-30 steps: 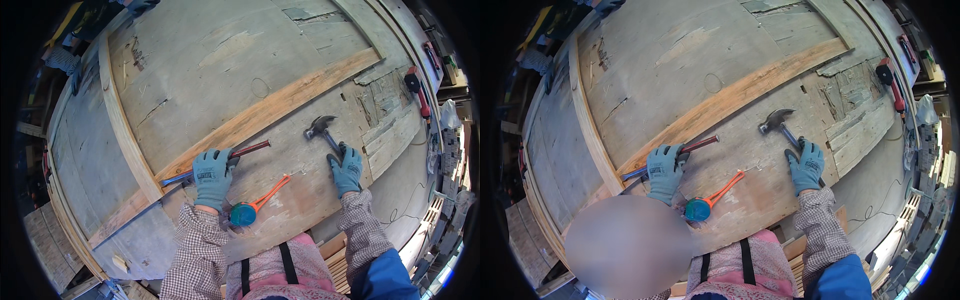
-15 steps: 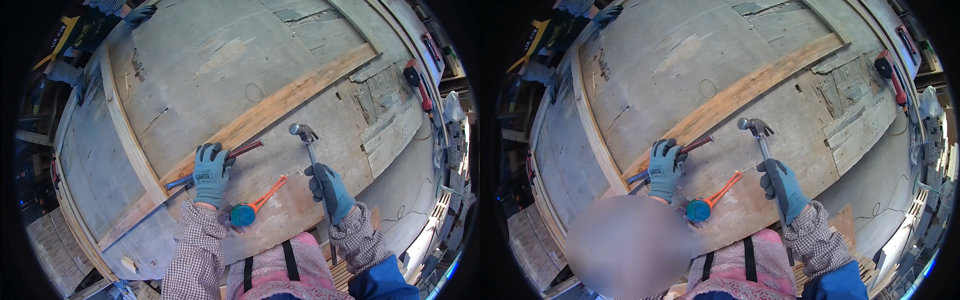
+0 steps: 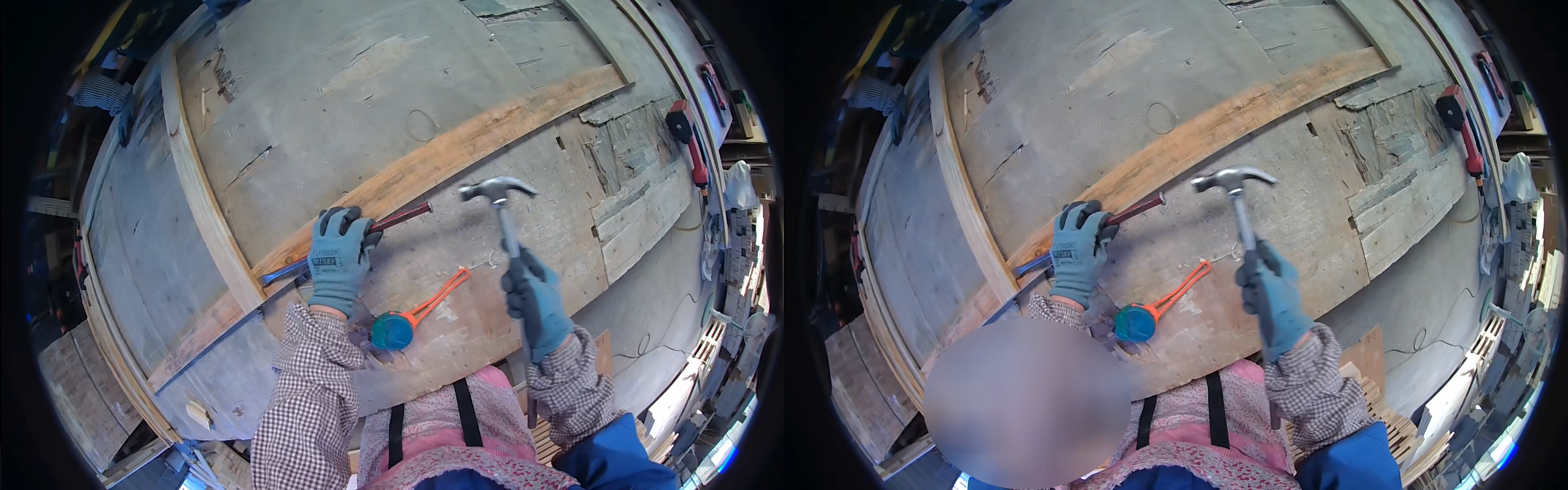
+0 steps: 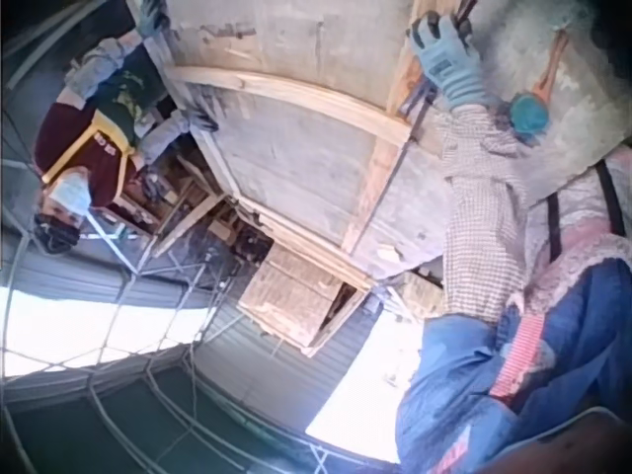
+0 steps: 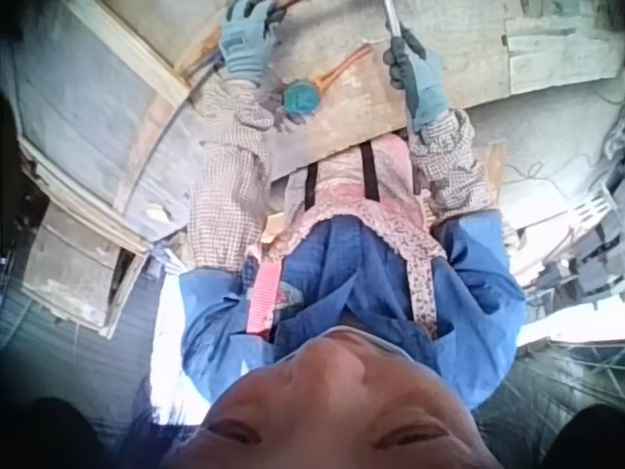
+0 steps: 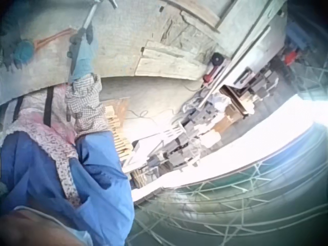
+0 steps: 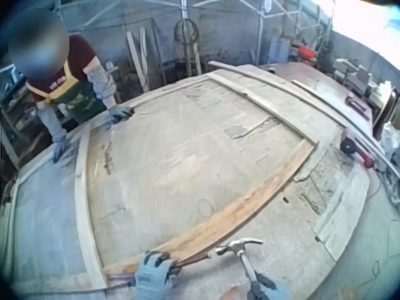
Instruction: The person positions wooden planks on a large flat surface, uses a hammer to drive nails, and measures the frame with a tape measure. A coworker assists by holding planks and hammering at times.
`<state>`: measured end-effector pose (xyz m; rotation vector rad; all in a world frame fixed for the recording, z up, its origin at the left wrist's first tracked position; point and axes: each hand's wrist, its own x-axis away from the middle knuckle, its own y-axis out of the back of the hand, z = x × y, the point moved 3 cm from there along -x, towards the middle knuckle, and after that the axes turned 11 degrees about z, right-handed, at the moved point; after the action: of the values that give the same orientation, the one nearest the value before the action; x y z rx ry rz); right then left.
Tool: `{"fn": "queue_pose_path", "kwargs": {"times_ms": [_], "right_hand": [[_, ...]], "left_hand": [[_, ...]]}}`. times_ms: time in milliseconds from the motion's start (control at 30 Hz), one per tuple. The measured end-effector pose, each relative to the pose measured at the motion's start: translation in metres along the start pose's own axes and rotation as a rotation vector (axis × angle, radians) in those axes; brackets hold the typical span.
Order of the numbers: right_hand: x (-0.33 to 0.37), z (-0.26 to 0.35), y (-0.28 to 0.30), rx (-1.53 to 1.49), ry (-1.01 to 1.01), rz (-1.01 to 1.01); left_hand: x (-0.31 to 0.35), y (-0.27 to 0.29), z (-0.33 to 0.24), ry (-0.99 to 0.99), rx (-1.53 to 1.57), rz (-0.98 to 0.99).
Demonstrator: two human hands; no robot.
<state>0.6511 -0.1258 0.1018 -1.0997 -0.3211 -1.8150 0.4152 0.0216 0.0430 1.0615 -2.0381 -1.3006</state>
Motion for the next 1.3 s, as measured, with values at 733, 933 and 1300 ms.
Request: {"fn": "queue_pose_path", "kwargs": {"times_ms": [733,933,1300], "right_hand": [[0.007,0.053,0.020,0.130,0.046,0.003],[-0.009,0.018,0.012,0.067,0.040,0.023],[-0.042,0.062,0.039,1.616,0.784,-0.317]], "left_hand": [[0.000,0.003,0.003,0.046,-0.002,-0.017],[0.004,0.008,0.007,0.054,-0.003,-0.006],[0.019,0.020,0.014,0.062,0.137,-0.047]]}}
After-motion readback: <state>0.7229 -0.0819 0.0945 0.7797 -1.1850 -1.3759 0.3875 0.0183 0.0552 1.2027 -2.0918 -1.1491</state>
